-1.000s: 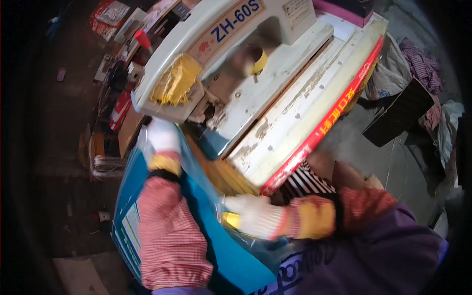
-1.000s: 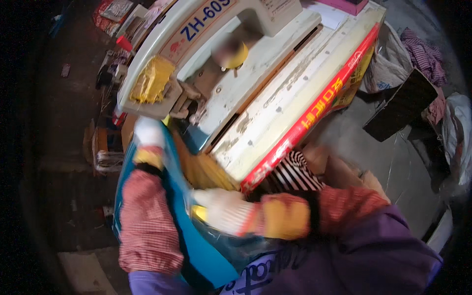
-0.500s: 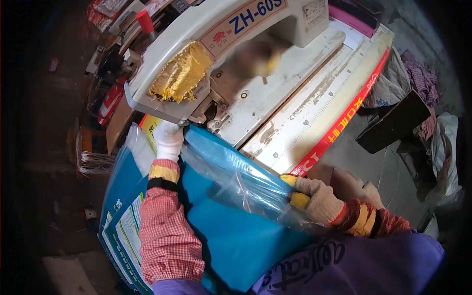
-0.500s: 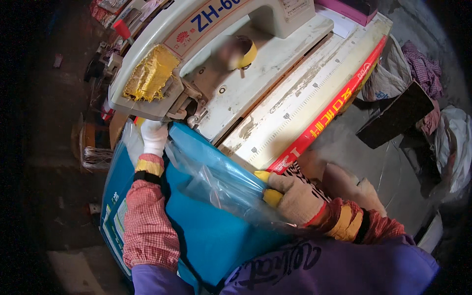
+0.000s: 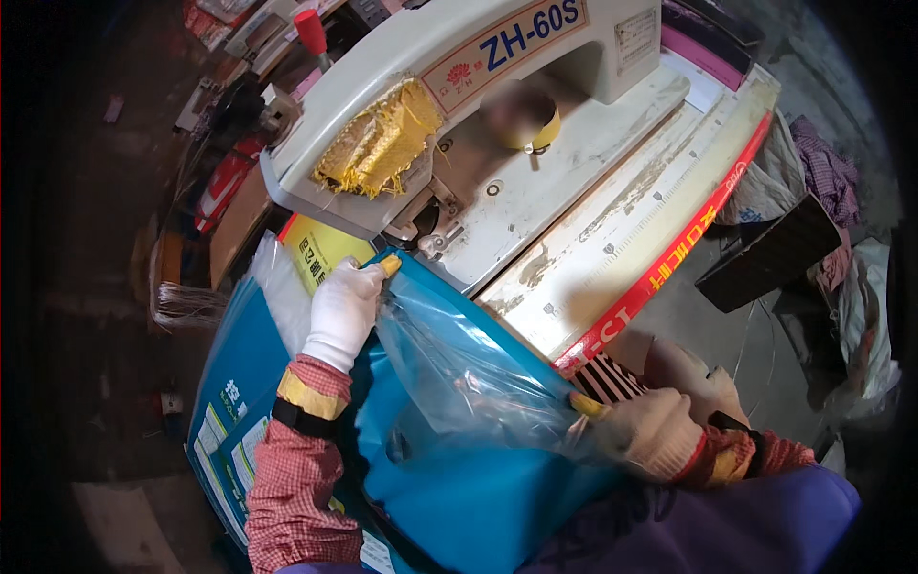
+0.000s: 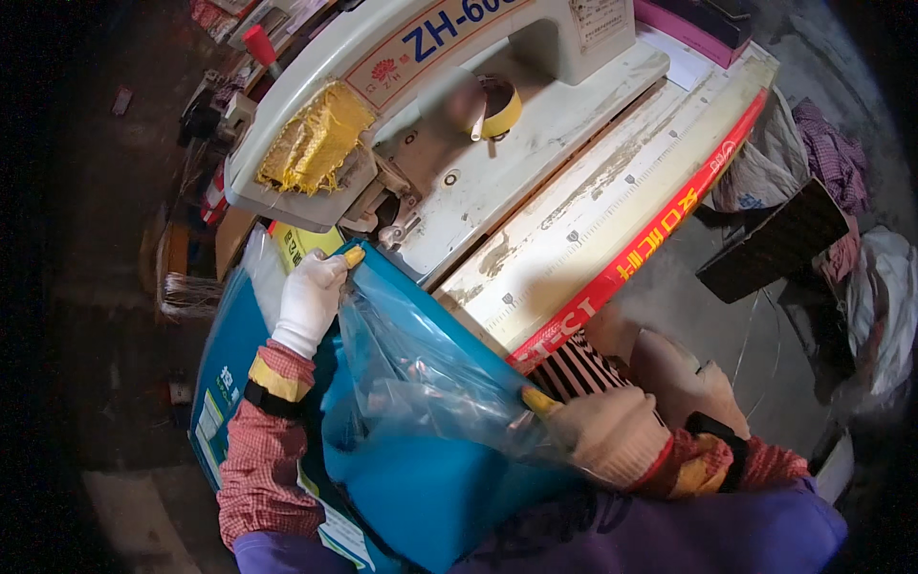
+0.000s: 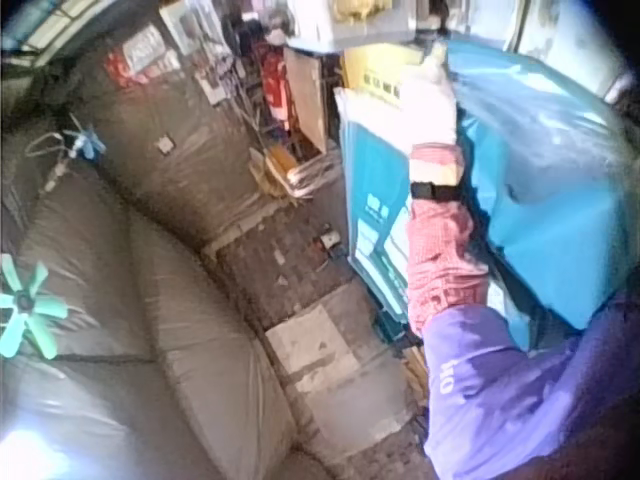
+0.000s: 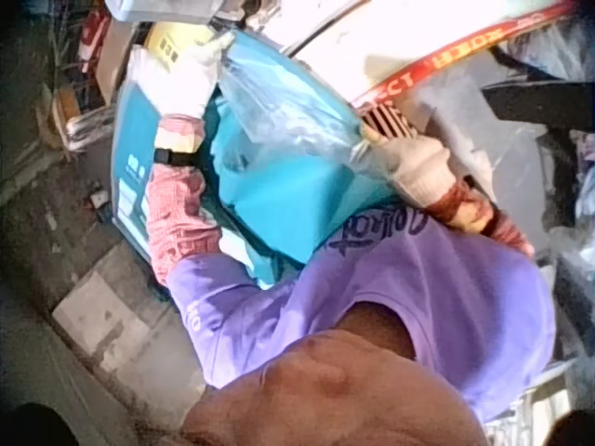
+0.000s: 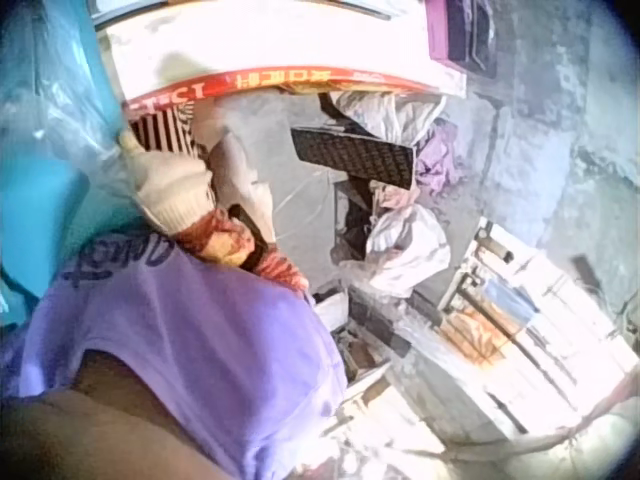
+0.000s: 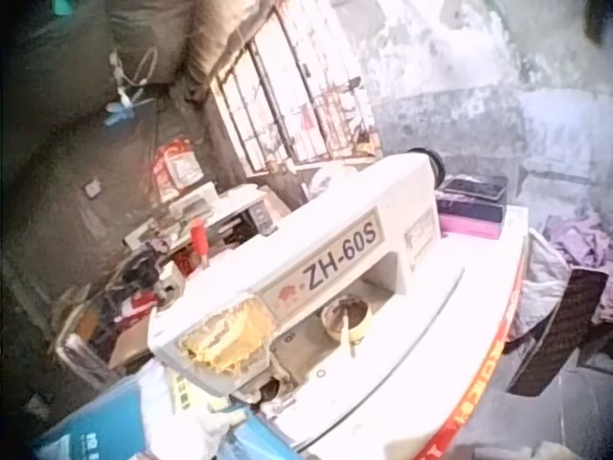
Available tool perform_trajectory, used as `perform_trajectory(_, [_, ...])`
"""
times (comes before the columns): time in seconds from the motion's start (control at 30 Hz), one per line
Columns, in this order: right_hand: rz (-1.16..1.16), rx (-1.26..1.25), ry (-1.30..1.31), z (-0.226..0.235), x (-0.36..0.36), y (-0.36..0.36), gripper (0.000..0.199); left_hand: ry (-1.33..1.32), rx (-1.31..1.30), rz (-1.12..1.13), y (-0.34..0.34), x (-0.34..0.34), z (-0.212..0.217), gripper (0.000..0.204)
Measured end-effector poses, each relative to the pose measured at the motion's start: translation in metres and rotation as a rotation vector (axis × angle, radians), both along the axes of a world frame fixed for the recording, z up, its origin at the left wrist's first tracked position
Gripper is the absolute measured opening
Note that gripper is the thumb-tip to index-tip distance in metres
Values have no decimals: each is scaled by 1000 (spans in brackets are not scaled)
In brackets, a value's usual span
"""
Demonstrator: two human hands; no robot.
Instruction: Sewing the edges of plastic fertilizer bags using an industrial sewing machine.
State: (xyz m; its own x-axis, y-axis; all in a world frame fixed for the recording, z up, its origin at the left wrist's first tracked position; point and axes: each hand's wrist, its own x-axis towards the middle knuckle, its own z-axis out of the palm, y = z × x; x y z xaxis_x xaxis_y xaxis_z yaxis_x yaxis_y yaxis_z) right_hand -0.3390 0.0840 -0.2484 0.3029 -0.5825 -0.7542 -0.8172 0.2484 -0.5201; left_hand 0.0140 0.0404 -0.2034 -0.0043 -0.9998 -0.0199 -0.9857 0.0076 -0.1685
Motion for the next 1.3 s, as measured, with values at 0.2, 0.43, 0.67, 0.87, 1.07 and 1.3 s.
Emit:
perform_trajectory(0.2, [577,-746,-277,-23,24,-13,19,269,-309,-21,-46,46,-10,14])
perform_trajectory(0.43, [708,-817,-333,44,186,-84,22,197,-432,74,-89,176,83,39])
perform_trajectory(0.67, [999,-872,-422,39,183,-131,34,-343,25,45,-24,9,128,18])
perform_trajectory(0.87, [631,-664,-724,20,104,-145,29,-290,176,-462,-6,-170,133,26])
perform_trajectory(1.07, [991,-475,-510,17,185,-171,29,285,994,-505,-15,-196,128,60])
perform_trajectory(1.3, [1344,-727,-565,0,205,-171,24,-240,1473,-9,5,-192,192,33])
